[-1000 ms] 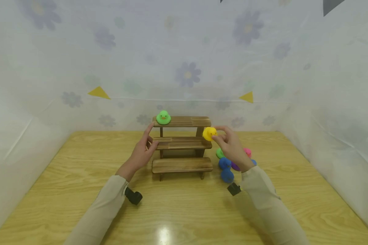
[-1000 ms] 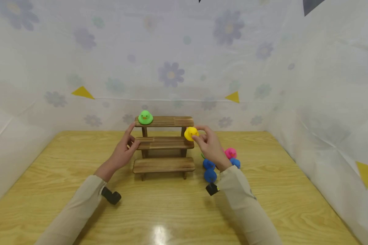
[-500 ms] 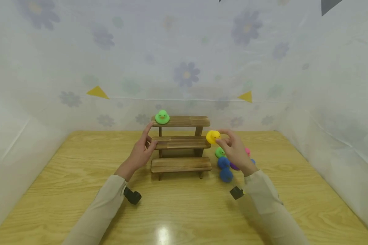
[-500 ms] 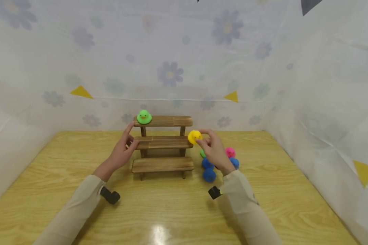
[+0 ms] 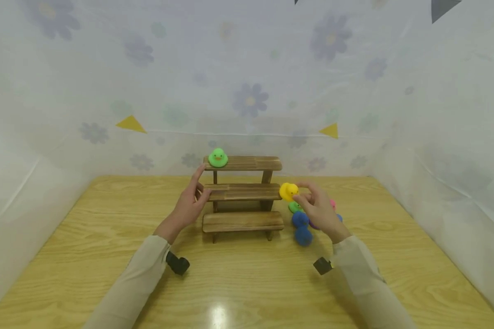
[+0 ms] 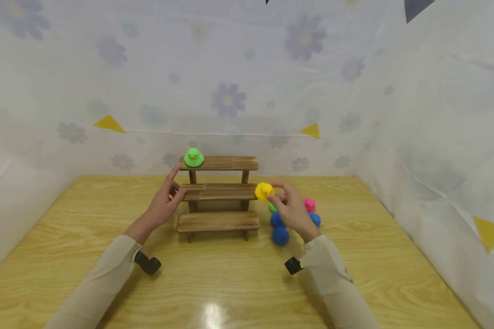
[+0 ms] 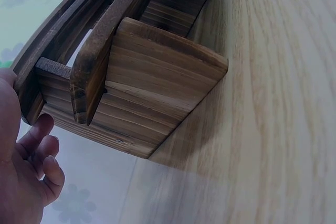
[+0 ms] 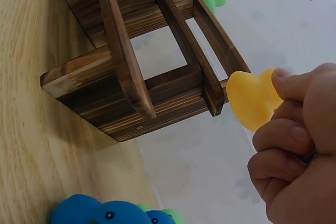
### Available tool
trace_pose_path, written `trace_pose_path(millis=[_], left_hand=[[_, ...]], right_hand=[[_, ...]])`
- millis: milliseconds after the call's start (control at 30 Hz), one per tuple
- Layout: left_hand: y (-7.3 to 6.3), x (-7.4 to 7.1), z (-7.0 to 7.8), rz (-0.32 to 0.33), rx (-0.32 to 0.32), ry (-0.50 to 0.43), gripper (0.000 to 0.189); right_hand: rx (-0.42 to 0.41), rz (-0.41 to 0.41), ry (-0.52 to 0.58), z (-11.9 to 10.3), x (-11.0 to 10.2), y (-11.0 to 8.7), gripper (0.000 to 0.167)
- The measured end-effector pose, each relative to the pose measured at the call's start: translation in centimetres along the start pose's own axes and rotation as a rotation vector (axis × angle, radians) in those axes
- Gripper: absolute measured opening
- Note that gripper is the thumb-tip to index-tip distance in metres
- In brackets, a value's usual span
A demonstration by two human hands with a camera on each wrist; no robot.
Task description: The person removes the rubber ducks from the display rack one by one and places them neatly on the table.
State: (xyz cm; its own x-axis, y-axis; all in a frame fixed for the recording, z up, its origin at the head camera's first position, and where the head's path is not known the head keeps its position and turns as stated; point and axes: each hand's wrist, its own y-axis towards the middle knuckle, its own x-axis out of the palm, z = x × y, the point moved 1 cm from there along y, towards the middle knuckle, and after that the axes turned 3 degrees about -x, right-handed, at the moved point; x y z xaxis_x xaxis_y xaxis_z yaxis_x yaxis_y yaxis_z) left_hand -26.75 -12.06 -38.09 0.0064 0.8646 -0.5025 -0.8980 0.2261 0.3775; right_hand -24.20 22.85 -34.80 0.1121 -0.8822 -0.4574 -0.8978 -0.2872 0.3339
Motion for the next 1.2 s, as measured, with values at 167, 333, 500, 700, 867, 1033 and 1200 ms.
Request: trace_pose_path(millis=[167, 333, 500, 700, 867, 1033, 1200], left_hand=[[0.0, 0.1, -0.1, -0.006, -0.007, -0.004, 0.065], [0.0, 0.0, -0.1, -0.007, -0.012, -0.004, 0.065], [0.0, 0.0, 0.0, -0.008, -0.012, -0.009, 0.065], [0.0, 0.2, 0.1, -0.014, -0.014, -0.014, 0.065], [0.1, -0.1, 0.2, -0.021, -0.015, -0.008, 0.066], [0.3, -0.3, 0.1, -0.016, 0.000, -0.007, 0.066], [0.4, -0.4, 0.2, -0.015, -0.001, -0.001, 0.066]], right_hand=[[0.036, -0.006, -0.026, 0.4, -0.2, -0.5, 0.036], [0.037, -0.001, -0.055, 0.8, -0.7, -1.1, 0.035], [0.019, -0.007, -0.051, 0.4, -1.0, -2.0, 0.035], [0.019, -0.016, -0.016, 0.9, -1.4, -2.9, 0.035], [0.027, 0.003, -0.027, 1.8, -1.7, -3.2, 0.036], [0.020, 0.023, -0.047, 2.0, -2.1, -3.3, 0.034], [-0.022, 0.026, -0.020, 2.1, -2.6, -3.9, 0.033]])
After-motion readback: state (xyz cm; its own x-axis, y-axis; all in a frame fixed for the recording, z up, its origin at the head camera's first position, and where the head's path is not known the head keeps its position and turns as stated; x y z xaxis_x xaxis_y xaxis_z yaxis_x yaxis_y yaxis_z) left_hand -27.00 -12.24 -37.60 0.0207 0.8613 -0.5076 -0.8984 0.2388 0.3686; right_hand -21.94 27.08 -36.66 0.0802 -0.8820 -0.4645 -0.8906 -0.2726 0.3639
